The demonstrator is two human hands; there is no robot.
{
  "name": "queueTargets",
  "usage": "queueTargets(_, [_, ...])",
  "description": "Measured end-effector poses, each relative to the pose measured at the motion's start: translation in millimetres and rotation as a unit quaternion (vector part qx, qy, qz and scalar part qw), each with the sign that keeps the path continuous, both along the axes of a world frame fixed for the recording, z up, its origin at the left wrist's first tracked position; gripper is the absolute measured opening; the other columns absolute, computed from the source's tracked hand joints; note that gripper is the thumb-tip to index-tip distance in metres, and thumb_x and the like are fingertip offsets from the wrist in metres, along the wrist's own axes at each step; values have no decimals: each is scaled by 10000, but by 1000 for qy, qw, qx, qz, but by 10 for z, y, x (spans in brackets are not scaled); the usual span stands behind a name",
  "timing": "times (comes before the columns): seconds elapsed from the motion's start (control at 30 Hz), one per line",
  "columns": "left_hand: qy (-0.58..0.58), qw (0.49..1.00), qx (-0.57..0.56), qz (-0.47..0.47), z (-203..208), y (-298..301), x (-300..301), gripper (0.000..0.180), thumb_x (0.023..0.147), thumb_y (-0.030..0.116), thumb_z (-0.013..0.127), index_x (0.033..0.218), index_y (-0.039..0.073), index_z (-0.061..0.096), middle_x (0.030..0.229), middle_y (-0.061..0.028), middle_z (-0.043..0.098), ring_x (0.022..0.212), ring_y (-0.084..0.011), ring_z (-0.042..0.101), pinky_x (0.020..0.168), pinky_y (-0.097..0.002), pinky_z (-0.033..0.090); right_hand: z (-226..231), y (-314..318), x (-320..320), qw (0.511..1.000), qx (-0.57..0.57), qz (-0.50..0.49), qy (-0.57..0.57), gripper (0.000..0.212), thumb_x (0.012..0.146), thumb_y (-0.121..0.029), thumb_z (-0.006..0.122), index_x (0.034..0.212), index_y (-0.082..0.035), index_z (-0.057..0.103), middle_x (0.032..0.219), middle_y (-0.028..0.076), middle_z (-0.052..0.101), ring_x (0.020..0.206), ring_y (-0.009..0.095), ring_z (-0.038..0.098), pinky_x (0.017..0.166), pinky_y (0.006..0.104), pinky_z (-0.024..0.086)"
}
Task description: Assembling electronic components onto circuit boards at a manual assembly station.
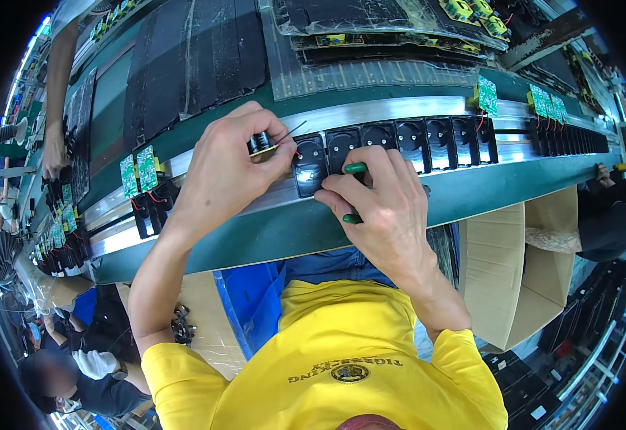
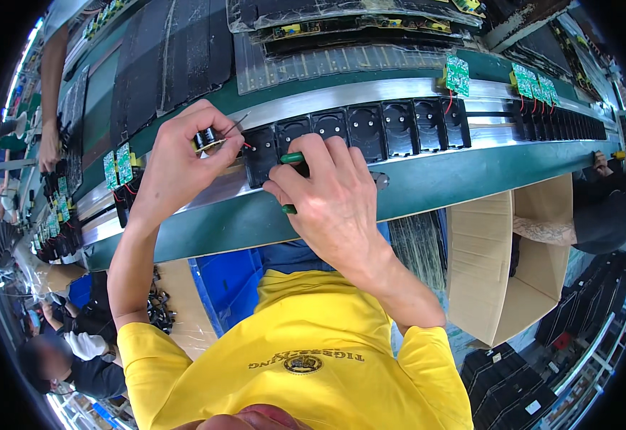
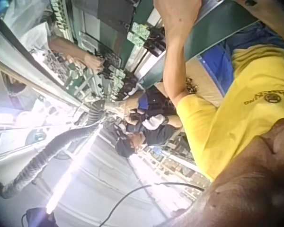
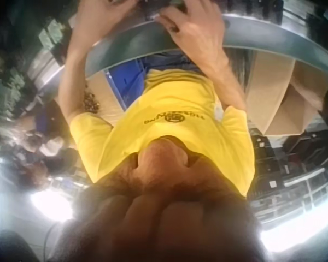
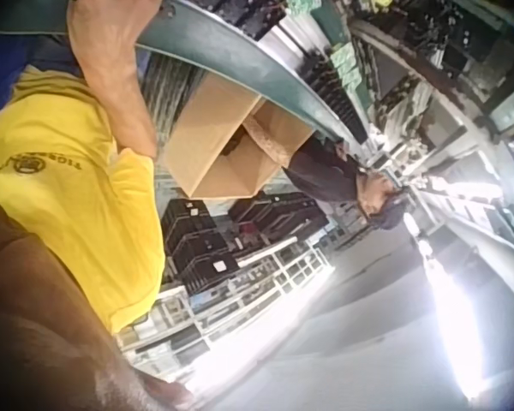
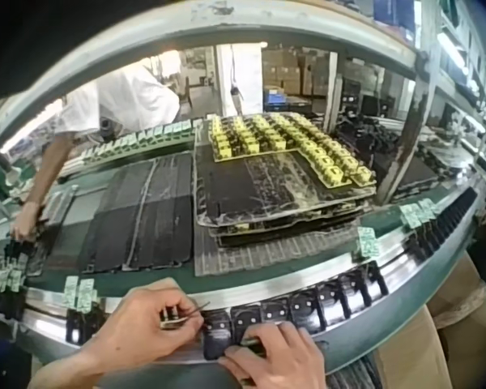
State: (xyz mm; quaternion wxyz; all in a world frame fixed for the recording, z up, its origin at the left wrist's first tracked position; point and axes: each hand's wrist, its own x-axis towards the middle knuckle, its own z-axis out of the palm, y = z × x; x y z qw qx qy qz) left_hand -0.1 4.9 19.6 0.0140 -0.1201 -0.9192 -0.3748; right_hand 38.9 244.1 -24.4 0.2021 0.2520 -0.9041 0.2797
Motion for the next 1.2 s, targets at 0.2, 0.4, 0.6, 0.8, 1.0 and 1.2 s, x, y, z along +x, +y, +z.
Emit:
queueTargets(0.2, [-29, 999, -19, 9, 30, 17, 0, 65, 957, 34, 828, 955, -7, 778, 987, -68, 743, 829, -238, 658, 798, -359, 536, -6, 3, -1, 1000, -1, 2, -3, 133, 886, -147, 991, 975, -132, 894, 1195, 17, 677, 895, 210, 593, 804, 358, 538])
queueTargets(0.4, [-20, 999, -35, -15, 13, 47, 9, 39, 975, 20, 812, 992, -8, 791, 1002, -66, 748, 842, -221, 655, 821, -339, 539, 36, 0, -14, 1000, 2, 4, 5, 202, 904, -128, 979, 1088, -126, 895, 1172, 28, 676, 868, 188, 584, 783, 334, 523])
queueTargets(0.6, [3, 997, -21, -80, -79, -147, 9, 46, 1009, 62, 812, 1046, 36, 806, 1054, -48, 761, 891, -275, 710, 829, -388, 585, 677, -30, -72, 899, -352, 87, -246, 232, 1036, -145, 855, 1259, -82, 838, 1062, 45, 666, 803, 135, 540, 725, 301, 459])
queueTargets(0.8, [133, 967, -115, -184, -138, -245, -77, 112, 1008, 8, 788, 1106, 47, 826, 1076, -20, 755, 909, -225, 673, 844, -356, 567, 381, -297, -670, 707, -618, 193, -284, 403, 1221, -412, 564, 1221, -45, 730, 931, 23, 637, 778, 107, 527, 676, 282, 395])
queueTargets(1.0, [218, 942, -175, -185, -290, -250, -91, 160, 974, 39, 773, 1111, 104, 821, 1114, 9, 745, 919, -222, 660, 798, -354, 559, 232, -607, -802, 627, -701, 192, -280, 522, 1244, -544, 427, 1168, -104, 696, 893, 3, 507, 754, 128, 414, 685, 302, 356])
queueTargets(1.2, [260, 933, -168, -183, -372, -258, -91, 157, 964, 60, 756, 1094, 127, 811, 1125, 13, 736, 904, -211, 644, 766, -345, 546, 164, -617, -831, 608, -719, 179, -286, 509, 1234, -559, 447, 1165, -114, 683, 888, -4, 482, 755, 126, 405, 685, 303, 351])
